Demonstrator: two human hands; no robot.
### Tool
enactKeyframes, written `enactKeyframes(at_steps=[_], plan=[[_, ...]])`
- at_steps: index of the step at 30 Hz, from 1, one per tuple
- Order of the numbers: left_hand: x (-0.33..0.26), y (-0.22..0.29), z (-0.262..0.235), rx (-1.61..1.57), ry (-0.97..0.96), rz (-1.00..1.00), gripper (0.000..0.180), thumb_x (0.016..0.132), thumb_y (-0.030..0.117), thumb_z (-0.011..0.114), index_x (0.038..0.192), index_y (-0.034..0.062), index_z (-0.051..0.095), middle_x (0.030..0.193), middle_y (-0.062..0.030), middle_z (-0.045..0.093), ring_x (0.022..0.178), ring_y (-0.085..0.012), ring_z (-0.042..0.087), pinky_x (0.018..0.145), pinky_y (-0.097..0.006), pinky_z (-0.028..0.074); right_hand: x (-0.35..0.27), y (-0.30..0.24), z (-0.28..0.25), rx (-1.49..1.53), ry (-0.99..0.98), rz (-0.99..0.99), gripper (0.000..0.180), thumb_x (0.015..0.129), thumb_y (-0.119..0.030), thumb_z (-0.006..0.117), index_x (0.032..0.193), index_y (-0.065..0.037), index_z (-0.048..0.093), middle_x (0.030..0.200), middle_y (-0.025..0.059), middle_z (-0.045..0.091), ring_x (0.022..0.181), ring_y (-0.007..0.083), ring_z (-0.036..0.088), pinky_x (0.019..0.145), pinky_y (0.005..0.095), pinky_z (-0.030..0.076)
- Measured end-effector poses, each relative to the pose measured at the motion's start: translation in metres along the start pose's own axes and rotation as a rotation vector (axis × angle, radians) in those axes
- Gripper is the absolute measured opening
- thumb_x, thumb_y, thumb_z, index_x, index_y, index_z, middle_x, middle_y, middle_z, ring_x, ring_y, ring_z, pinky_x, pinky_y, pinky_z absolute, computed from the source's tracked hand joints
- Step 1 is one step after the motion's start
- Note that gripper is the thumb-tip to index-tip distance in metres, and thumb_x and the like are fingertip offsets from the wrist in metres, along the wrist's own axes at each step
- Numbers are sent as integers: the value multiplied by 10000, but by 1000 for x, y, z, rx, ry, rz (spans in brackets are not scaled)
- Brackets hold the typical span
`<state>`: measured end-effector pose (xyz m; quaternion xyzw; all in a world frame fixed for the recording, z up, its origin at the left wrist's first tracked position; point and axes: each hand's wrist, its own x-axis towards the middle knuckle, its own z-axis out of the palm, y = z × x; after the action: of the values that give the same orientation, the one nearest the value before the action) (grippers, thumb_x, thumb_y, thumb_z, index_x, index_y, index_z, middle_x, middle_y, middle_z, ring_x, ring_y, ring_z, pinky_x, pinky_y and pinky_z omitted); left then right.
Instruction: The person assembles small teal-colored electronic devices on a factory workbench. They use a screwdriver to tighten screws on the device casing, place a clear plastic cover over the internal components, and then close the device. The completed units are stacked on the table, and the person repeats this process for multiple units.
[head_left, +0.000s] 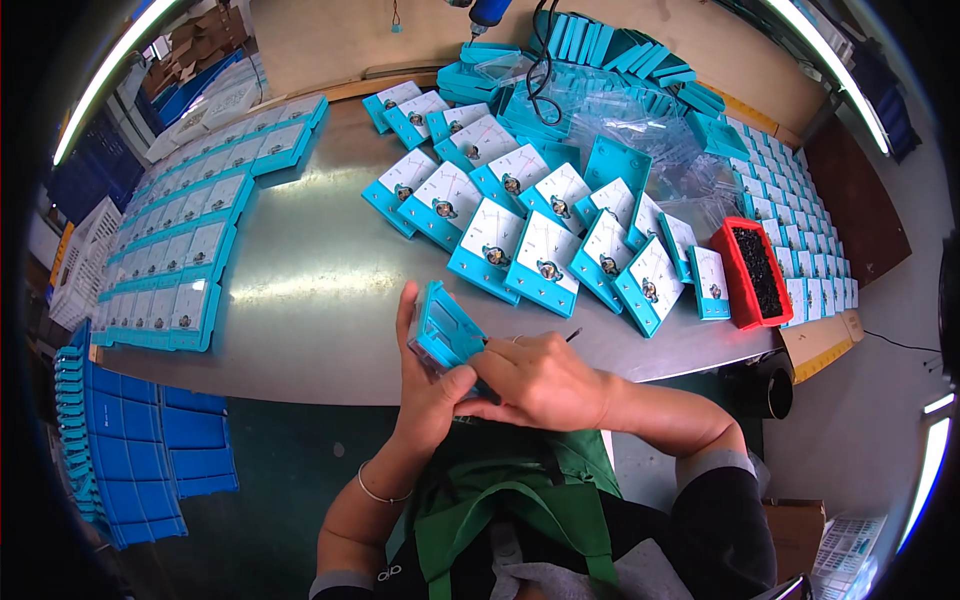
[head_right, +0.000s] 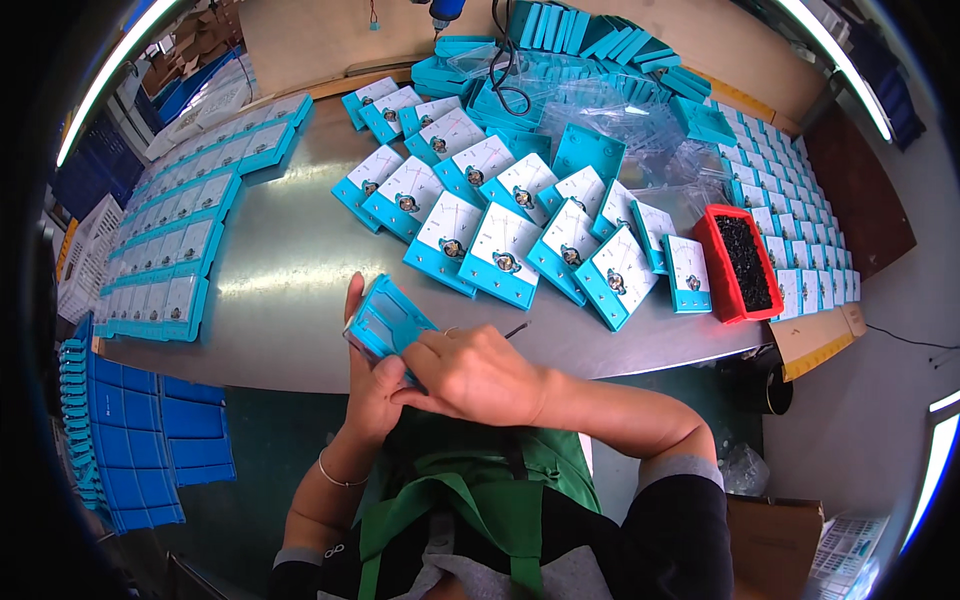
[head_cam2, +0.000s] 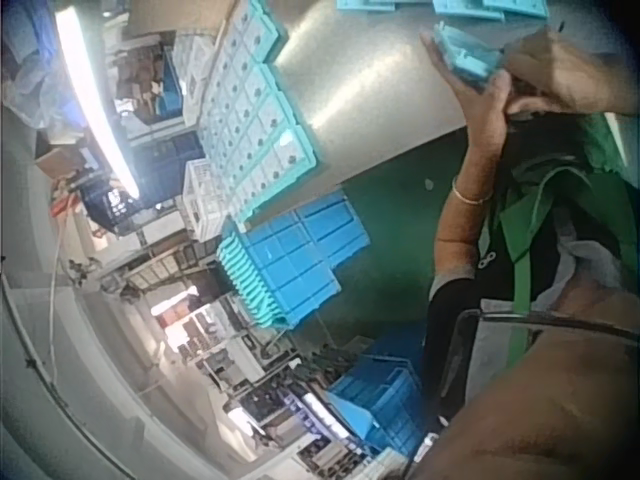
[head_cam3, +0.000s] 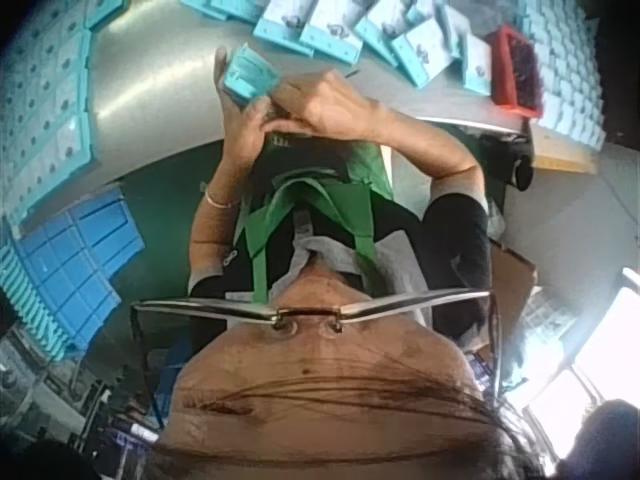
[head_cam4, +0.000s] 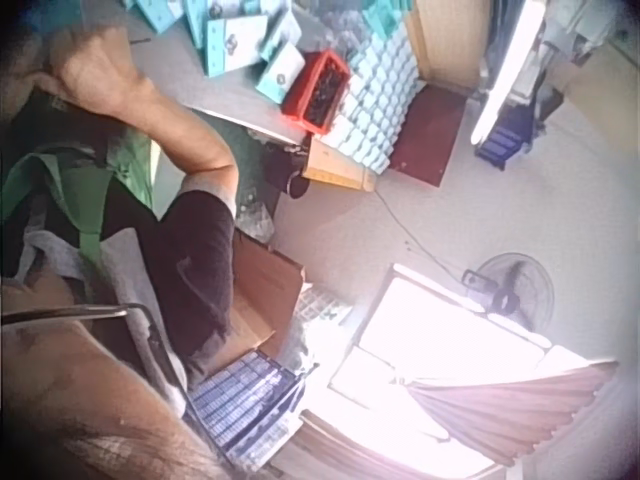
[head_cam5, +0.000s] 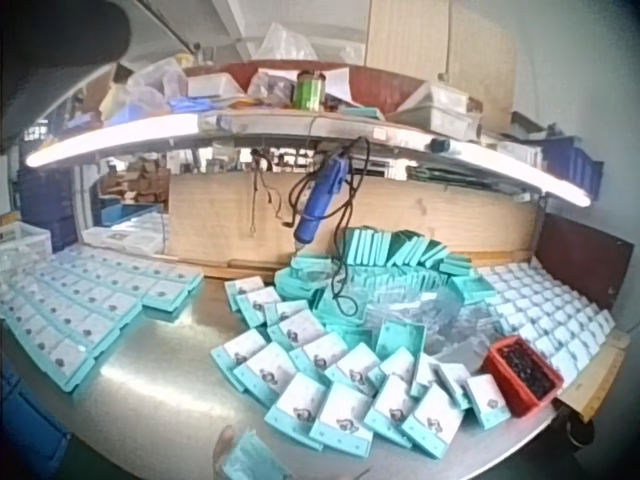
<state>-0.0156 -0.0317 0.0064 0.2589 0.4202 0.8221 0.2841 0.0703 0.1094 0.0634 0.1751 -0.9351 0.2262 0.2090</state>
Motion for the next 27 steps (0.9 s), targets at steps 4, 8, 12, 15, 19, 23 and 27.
enactKeyframes(at_steps=[4, 8, 12, 15, 19, 23, 27], plan=[[-6, -8, -29, -97, 9, -51, 965, 775, 512, 680, 1485, 196, 106, 1304, -132, 448, 1139, -268, 539, 984, -434, 445, -1, 90, -52, 17, 238, 448, 249, 822, -225, 722, 848, 10, 643, 727, 115, 647, 600, 159, 593, 561, 284, 462], [-1, -16, -38, -204, -95, -63, 951, 728, 526, 718, 1445, 197, 187, 1256, -140, 478, 1121, -299, 557, 956, -480, 473, -39, 247, -106, -667, 539, 712, 279, 778, -186, 707, 1003, -32, 645, 918, 137, 658, 774, 213, 626, 670, 346, 495], [1, -21, -44, -205, -127, -61, 962, 726, 509, 729, 1448, 191, 177, 1264, -139, 477, 1137, -304, 548, 966, -475, 472, -56, 317, -112, -307, 322, 1049, 347, 734, -206, 709, 1036, -47, 648, 884, 121, 647, 865, 247, 640, 745, 362, 503], [-2, -20, -40, -180, -87, -63, 962, 728, 511, 726, 1449, 191, 176, 1272, -141, 475, 1153, -309, 540, 970, -476, 469, -49, 318, -127, -234, 544, 981, 330, 752, -164, 684, 1046, -20, 637, 853, 111, 637, 798, 242, 631, 728, 344, 500], [-1, -22, -41, -156, -103, -32, 952, 743, 522, 706, 1455, 198, 165, 1286, -147, 466, 1163, -311, 534, 973, -479, 466, -19, 254, -152, -483, 1107, 533, 279, 758, -60, 695, 1032, -34, 649, 852, 94, 612, 658, 199, 581, 623, 282, 475], [-16, -14, -36, -141, 4, 20, 930, 761, 530, 677, 1461, 208, 156, 1301, -153, 451, 1168, -317, 530, 973, -481, 465, 15, 97, -131, -445, 594, 295, 368, 705, -65, 774, 1043, -17, 635, 834, 102, 579, 678, 182, 585, 602, 291, 480], [-38, 3, -45, -138, 73, 126, 899, 772, 526, 664, 1456, 215, 171, 1301, -149, 446, 1153, -311, 533, 955, -478, 471, -7, -5, -62, -380, 72, -113, 382, 649, -87, 656, 1015, 16, 623, 809, 99, 529, 755, 233, 592, 533, 287, 487]])
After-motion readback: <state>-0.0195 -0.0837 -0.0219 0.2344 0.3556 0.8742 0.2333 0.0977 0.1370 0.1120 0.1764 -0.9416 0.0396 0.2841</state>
